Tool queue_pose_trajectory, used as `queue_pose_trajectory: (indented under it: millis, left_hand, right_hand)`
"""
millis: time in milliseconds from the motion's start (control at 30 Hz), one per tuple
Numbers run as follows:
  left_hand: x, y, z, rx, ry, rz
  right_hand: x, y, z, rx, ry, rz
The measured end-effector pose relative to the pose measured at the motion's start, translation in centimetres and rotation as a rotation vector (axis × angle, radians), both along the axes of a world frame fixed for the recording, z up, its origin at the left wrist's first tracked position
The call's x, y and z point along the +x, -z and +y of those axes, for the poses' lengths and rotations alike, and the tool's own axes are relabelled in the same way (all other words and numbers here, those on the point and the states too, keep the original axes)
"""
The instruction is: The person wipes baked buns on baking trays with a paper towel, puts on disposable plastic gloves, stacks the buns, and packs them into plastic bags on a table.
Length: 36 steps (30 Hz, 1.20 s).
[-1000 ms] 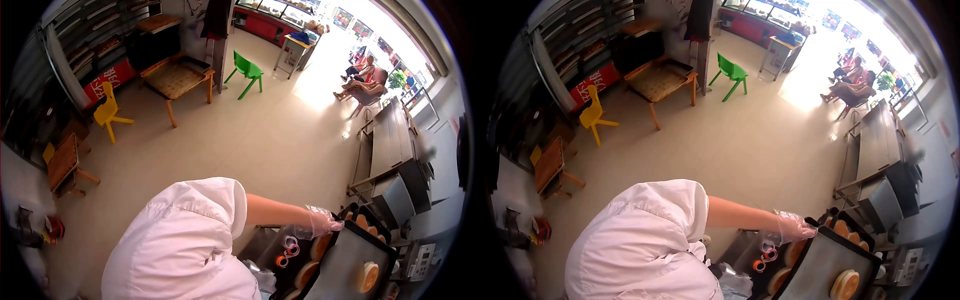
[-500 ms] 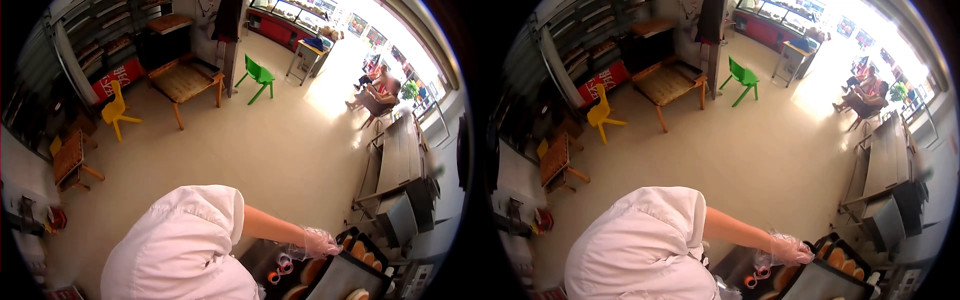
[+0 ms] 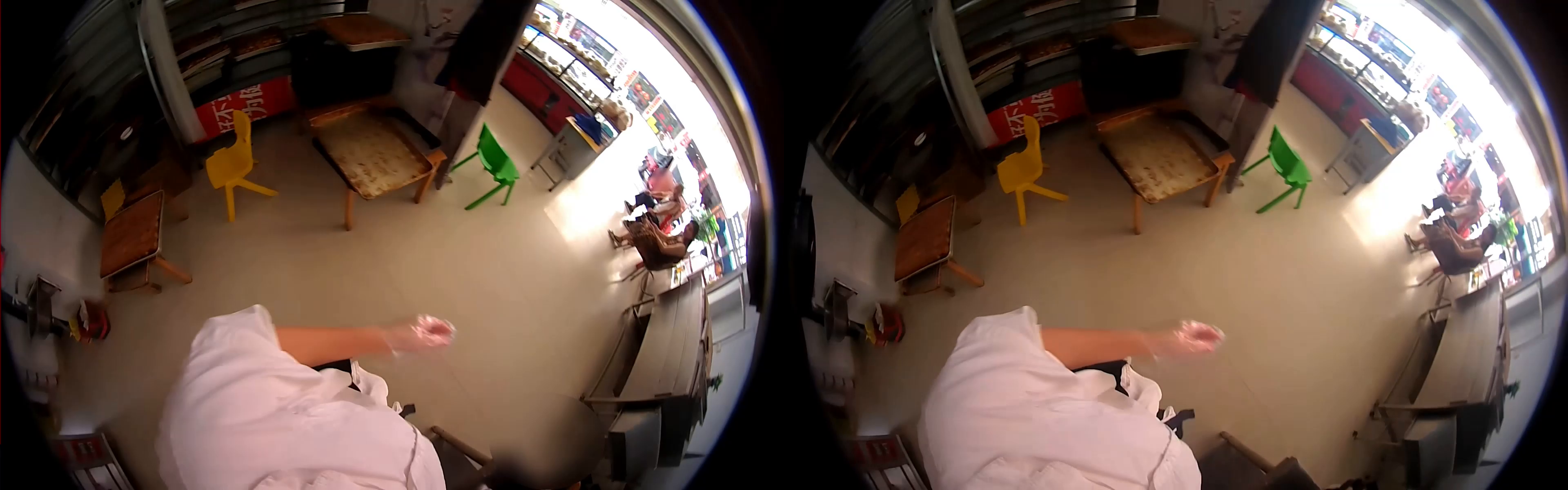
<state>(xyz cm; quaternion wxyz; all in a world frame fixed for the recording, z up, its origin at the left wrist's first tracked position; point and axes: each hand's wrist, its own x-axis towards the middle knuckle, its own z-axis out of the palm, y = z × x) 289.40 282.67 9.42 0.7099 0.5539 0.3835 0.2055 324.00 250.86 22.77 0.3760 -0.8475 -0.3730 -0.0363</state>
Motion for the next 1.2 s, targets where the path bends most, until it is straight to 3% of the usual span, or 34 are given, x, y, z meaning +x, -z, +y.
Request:
queue_pose_trajectory:
  millis: [33, 100, 167, 200, 233, 300, 400, 467, 500, 600, 667, 700, 800, 900, 967, 1000, 1033, 1100, 1200]
  left_hand:
    - [-4.0, 0.2, 0.9, -0.035, -0.115, -0.016]
    - [-10.8, 3.1, 2.9, 0.003, -0.392, 0.001]
    - [-17.3, 3.4, 4.8, 0.067, -0.498, 0.074]
    - [-19.9, 2.6, 5.5, 0.073, -0.497, 0.081]
    - [-22.2, 1.6, 5.8, 0.031, -0.575, 0.069]
    - [-26.3, 1.4, 6.7, 0.007, -0.67, 0.064]
    - [-30.3, 3.3, 8.3, 0.006, -0.817, -0.022]
    - [-33.1, 4.7, 10.4, -0.002, -0.875, 0.022]
    - [-34.7, 5.4, 12.0, 0.009, -0.894, 0.04]
    - [-39.1, 8.5, 17.4, -0.058, -0.989, 0.046]
    - [-41.9, 11.3, 22.9, -0.033, -1.061, 0.009]
    - [-44.1, 10.7, 29.1, -0.053, -1.063, 0.041]
    - [-45.7, 10.0, 34.6, -0.181, -1.124, 0.174]
    - [-48.7, 11.5, 39.6, -0.198, -1.155, 0.121]
    - [-50.8, 12.9, 42.3, -0.236, -1.166, 0.145]
    - [-52.1, 13.6, 44.3, -0.249, -1.161, 0.144]
    - [-53.7, 14.4, 46.3, -0.288, -1.137, 0.159]
    - [-56.9, 16.3, 50.6, -0.353, -1.085, 0.186]
    - [-61.7, 21.9, 59.1, -0.358, -1.021, 0.205]
  right_hand:
    - [-1.4, 2.9, 4.2, 0.146, 0.034, 0.33]
    - [-0.9, 8.8, 12.8, 0.062, -0.343, 0.62]
    - [-6.8, 14.5, 22.1, 0.105, -0.34, 0.981]
    - [-11.9, 15.1, 27.0, 0.043, -0.237, 1.083]
    - [-14.2, 18.5, 31.0, 0.029, -0.319, 1.304]
    - [-20.8, 22.3, 38.1, -0.147, -0.345, 1.49]
    - [-27.2, 28.7, 47.7, -0.297, -0.455, 1.532]
    - [-30.4, 34.5, 54.7, -0.454, -0.738, 1.371]
    - [-31.6, 38.6, 58.7, -0.459, -0.761, 1.387]
    - [-35.3, 49.2, 69.7, -0.546, -1.154, 1.022]
    - [-39.3, 51.7, 76.7, -0.41, -0.447, 1.354]
    - [-42.8, 52.3, 82.3, -0.435, -0.431, 1.378]
    - [-46.7, 51.3, 87.0, -0.363, 0.011, 1.214]
    - [-50.0, 51.8, 91.1, -0.319, 0.009, 1.38]
    - [-51.1, 52.9, 92.8, -0.339, 0.201, 1.514]
    - [-51.1, 51.8, 93.2, -0.305, 0.163, 1.54]
    - [-51.0, 51.0, 93.6, -0.308, 0.18, 1.532]
    - [-51.2, 49.4, 93.1, -0.373, 0.268, 1.217]
    - [-51.6, 50.0, 93.3, -0.324, 0.269, 1.179]
